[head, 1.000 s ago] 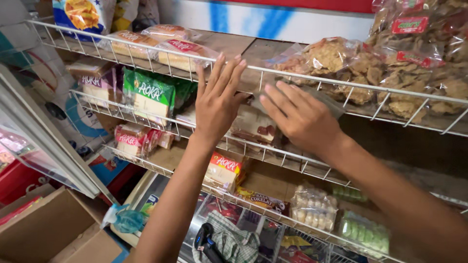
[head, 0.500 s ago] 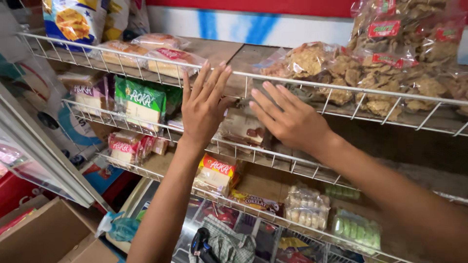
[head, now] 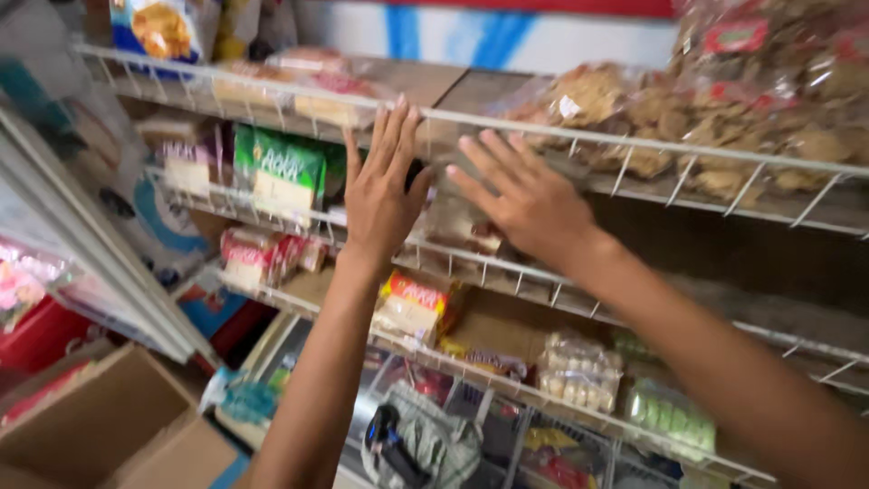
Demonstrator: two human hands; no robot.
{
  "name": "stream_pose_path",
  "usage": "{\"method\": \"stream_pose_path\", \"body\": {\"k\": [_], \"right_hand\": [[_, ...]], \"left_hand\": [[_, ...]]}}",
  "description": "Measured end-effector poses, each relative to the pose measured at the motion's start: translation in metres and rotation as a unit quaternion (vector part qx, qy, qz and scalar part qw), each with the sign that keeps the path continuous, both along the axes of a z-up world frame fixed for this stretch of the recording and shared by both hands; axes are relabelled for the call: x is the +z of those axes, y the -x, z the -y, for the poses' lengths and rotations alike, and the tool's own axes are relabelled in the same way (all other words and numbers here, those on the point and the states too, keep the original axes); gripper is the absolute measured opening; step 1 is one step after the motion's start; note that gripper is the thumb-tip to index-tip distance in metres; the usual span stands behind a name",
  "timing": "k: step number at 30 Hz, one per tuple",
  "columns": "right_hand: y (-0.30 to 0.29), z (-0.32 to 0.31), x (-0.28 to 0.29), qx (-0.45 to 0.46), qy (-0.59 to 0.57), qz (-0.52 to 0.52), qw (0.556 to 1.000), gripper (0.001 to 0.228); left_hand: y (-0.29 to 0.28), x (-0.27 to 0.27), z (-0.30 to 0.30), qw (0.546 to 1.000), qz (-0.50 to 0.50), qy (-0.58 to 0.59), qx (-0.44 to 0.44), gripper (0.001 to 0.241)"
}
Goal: The person takes items out of a refrigerator, scans them, puts them into a basket, and then wipes the interior and exterior shelves of a store display unit with a cloth.
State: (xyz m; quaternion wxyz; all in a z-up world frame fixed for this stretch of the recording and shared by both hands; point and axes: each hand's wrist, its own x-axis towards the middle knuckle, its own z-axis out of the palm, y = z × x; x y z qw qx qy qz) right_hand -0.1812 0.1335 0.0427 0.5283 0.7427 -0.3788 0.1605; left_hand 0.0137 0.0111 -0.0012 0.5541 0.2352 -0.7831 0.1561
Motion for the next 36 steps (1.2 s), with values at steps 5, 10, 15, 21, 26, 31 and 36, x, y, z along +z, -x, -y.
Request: {"method": "stream_pose_path", "body": {"k": [5, 10, 15, 21, 26, 31, 36], "right_hand": [[-0.002, -0.054, -0.019, 0.033, -0.077, 0.093, 0.992, 0.058], [-0.016, -0.095, -0.084, 0.139, -0.159, 0.366, 0.906, 0.038], [-0.022, -0.111, -0.198, 0.086, -0.306, 0.495, 0.808, 0.037], [-0.037, -0.092, -0.305, 0.035, -0.381, 0.493, 0.781, 0.033], [-0.047, -0.037, -0.352, 0.072, -0.306, 0.356, 0.88, 0.033], [-0.05, 0.005, -0.384, 0.026, -0.314, 0.187, 0.93, 0.023], [-0.029, -0.027, -0.384, 0.0, -0.308, 0.175, 0.935, 0.021]], "left_hand": [[-0.011, -0.04, -0.034, 0.994, -0.071, -0.063, -0.046, 0.058], [-0.015, -0.116, -0.076, 0.972, -0.148, -0.148, -0.108, 0.037], [-0.024, -0.249, -0.09, 0.879, -0.253, -0.397, -0.07, 0.03], [-0.024, -0.425, -0.066, 0.709, -0.362, -0.597, -0.1, 0.037], [-0.01, -0.473, -0.035, 0.683, -0.396, -0.597, -0.144, 0.035], [0.005, -0.445, -0.017, 0.536, -0.476, -0.67, -0.19, 0.041], [0.003, -0.445, -0.012, 0.561, -0.457, -0.658, -0.209, 0.051]]}}
